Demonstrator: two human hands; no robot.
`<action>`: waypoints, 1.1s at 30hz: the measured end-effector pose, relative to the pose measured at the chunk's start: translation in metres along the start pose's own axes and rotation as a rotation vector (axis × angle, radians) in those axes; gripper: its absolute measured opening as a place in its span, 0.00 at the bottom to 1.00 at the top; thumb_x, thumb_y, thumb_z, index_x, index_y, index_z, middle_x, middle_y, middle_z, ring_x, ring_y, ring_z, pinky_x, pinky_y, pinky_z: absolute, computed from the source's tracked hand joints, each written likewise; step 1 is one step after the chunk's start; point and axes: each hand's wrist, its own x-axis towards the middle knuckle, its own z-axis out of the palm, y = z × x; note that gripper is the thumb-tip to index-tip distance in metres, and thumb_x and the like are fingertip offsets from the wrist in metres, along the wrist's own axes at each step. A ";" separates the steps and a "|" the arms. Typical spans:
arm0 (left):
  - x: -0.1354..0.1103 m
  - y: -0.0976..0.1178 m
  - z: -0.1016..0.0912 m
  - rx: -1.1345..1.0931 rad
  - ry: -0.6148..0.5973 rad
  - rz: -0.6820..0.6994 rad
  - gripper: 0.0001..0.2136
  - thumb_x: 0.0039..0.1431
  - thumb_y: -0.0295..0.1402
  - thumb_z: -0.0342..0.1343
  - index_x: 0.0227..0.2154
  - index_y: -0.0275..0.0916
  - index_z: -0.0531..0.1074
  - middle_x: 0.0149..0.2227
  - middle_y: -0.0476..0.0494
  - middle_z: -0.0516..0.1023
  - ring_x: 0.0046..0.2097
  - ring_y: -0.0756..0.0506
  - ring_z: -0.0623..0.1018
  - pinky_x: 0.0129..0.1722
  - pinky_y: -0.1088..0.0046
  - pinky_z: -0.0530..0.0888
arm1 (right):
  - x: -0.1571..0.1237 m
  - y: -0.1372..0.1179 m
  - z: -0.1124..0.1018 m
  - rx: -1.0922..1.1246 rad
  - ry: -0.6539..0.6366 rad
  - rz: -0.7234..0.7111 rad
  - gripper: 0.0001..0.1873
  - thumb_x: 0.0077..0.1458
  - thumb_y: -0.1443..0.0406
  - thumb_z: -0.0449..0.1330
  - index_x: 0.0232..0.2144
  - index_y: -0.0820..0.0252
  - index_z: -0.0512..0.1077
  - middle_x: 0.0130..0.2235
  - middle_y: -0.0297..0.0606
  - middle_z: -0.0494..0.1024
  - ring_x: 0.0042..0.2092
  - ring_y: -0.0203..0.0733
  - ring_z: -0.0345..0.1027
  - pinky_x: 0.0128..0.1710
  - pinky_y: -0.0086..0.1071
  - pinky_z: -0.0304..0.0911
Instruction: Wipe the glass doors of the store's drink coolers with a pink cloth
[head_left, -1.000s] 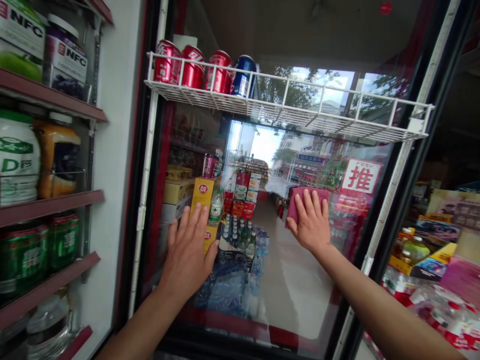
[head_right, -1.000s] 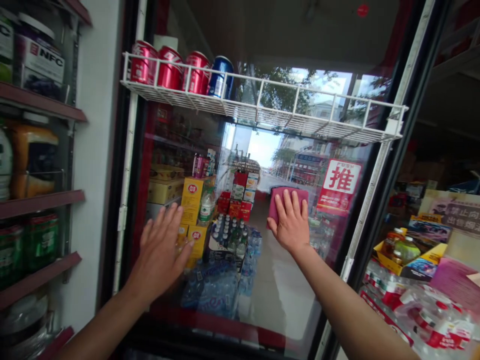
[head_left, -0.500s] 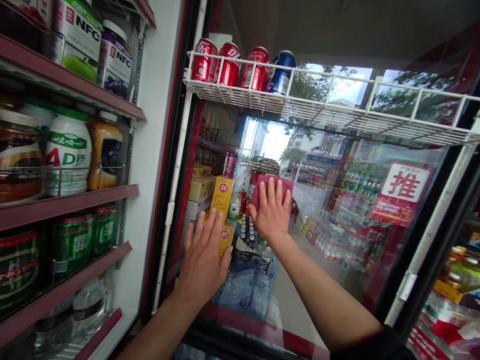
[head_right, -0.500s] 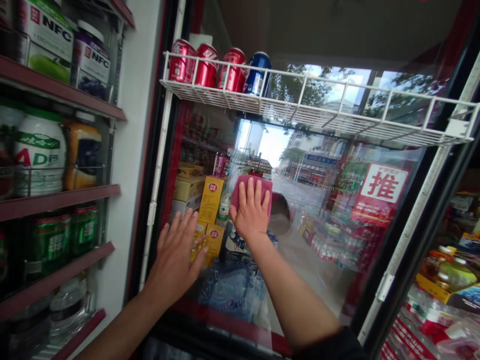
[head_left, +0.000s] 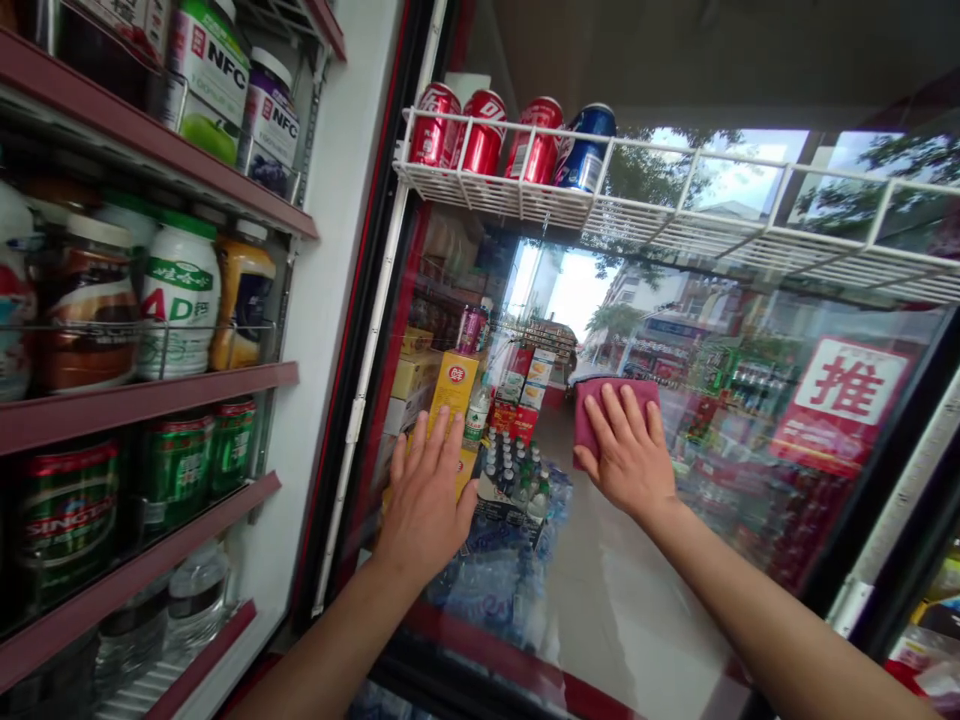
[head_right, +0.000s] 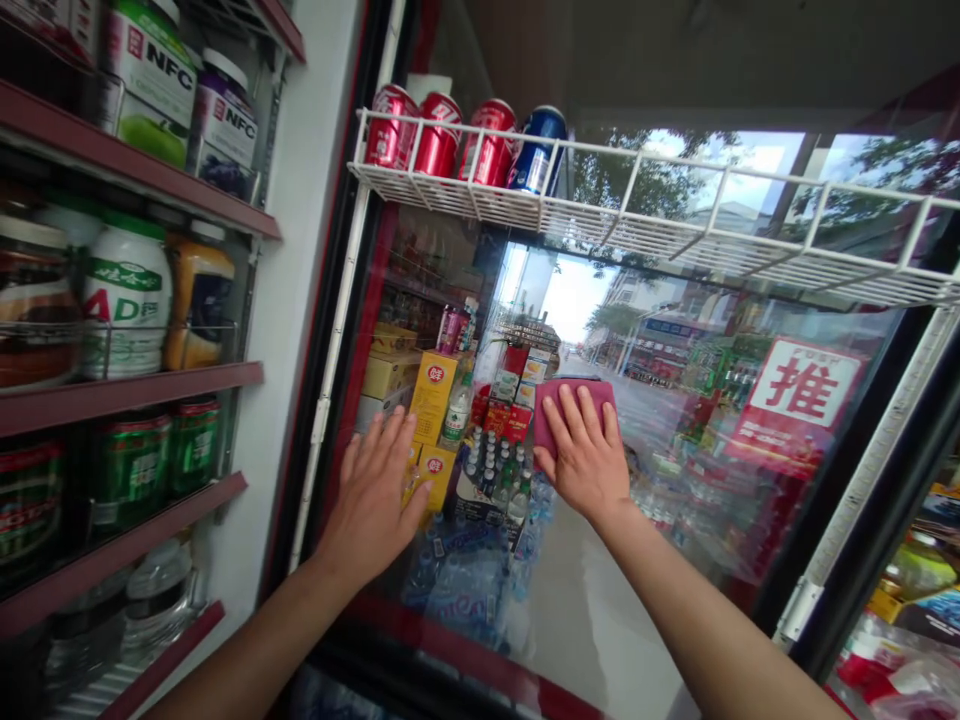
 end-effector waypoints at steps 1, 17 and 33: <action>0.000 -0.003 -0.003 0.006 0.005 0.000 0.39 0.72 0.37 0.52 0.80 0.42 0.42 0.82 0.35 0.51 0.82 0.31 0.51 0.78 0.37 0.57 | 0.001 -0.004 0.001 -0.010 0.009 0.043 0.44 0.70 0.50 0.59 0.79 0.59 0.53 0.80 0.54 0.53 0.81 0.66 0.44 0.78 0.65 0.38; -0.020 -0.055 -0.018 0.108 0.037 -0.062 0.37 0.72 0.37 0.52 0.79 0.38 0.46 0.81 0.35 0.52 0.82 0.31 0.52 0.77 0.39 0.59 | 0.132 -0.145 0.037 0.192 0.000 -0.019 0.47 0.68 0.54 0.62 0.80 0.66 0.50 0.82 0.56 0.43 0.82 0.68 0.35 0.78 0.67 0.30; -0.027 -0.080 0.003 0.279 0.051 -0.177 0.39 0.71 0.36 0.52 0.80 0.39 0.42 0.81 0.33 0.52 0.82 0.30 0.50 0.76 0.36 0.58 | 0.227 -0.261 0.072 0.498 0.062 -0.225 0.50 0.67 0.60 0.66 0.78 0.78 0.48 0.81 0.65 0.39 0.82 0.72 0.30 0.79 0.68 0.27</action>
